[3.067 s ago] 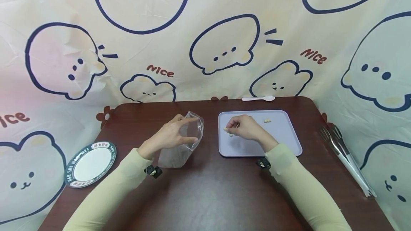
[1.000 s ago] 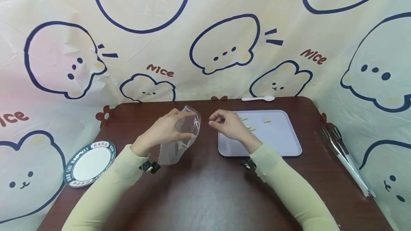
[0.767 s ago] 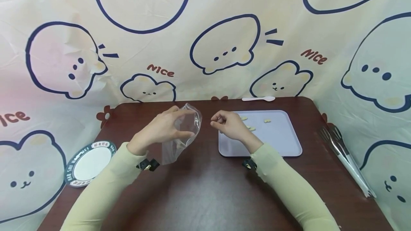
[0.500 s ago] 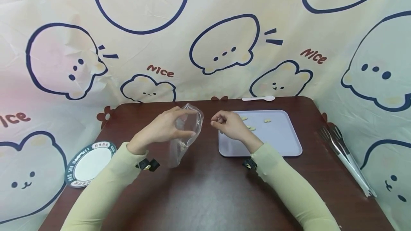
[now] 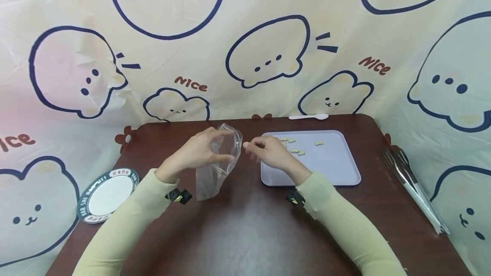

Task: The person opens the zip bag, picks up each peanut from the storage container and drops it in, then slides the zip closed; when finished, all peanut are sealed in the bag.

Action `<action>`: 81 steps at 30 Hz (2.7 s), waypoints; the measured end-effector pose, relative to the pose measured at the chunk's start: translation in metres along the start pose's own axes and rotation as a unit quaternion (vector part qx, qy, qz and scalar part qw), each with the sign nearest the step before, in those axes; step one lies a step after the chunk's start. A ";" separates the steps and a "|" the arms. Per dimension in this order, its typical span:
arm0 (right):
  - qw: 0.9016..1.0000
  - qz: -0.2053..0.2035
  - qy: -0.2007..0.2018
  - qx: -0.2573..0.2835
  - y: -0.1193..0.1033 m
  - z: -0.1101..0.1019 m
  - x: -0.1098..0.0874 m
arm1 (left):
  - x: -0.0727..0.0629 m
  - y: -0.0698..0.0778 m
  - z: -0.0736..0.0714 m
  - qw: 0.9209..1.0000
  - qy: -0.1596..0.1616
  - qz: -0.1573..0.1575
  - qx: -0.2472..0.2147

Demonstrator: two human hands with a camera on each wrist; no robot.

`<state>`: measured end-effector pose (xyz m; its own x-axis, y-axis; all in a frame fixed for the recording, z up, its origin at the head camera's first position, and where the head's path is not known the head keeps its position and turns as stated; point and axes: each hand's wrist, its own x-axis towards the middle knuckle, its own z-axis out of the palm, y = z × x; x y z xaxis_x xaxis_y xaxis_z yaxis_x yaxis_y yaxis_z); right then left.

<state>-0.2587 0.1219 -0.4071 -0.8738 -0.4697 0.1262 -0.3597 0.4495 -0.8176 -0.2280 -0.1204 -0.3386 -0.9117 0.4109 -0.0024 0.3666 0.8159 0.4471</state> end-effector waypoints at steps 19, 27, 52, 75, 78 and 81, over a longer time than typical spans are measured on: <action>0.997 0.024 -0.040 0.066 -0.018 0.005 0.003 | 0.001 -0.005 0.002 0.999 -0.010 0.026 0.016; 0.996 0.031 -0.043 0.078 -0.016 0.005 0.004 | 0.003 -0.006 0.004 0.998 -0.053 0.034 0.019; 0.995 0.028 -0.044 0.083 -0.007 0.003 0.001 | 0.002 -0.004 0.005 0.999 -0.009 0.028 0.020; 0.994 0.036 -0.049 0.092 0.008 0.001 0.000 | 0.004 -0.007 -0.004 0.993 -0.025 0.056 -0.100; 0.995 0.043 -0.054 0.077 0.008 0.003 -0.001 | 0.004 -0.007 -0.004 0.994 -0.017 0.049 -0.093; 0.994 0.046 -0.055 0.081 0.008 0.004 -0.001 | 0.005 -0.008 -0.004 0.995 -0.015 0.033 -0.096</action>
<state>-0.2594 0.1231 -0.4159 -0.8564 -0.5162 -0.0091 -0.2137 0.3705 -0.9039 -0.2362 -0.1269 -0.3384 -0.8797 0.4755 0.0078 0.3811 0.6951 0.6096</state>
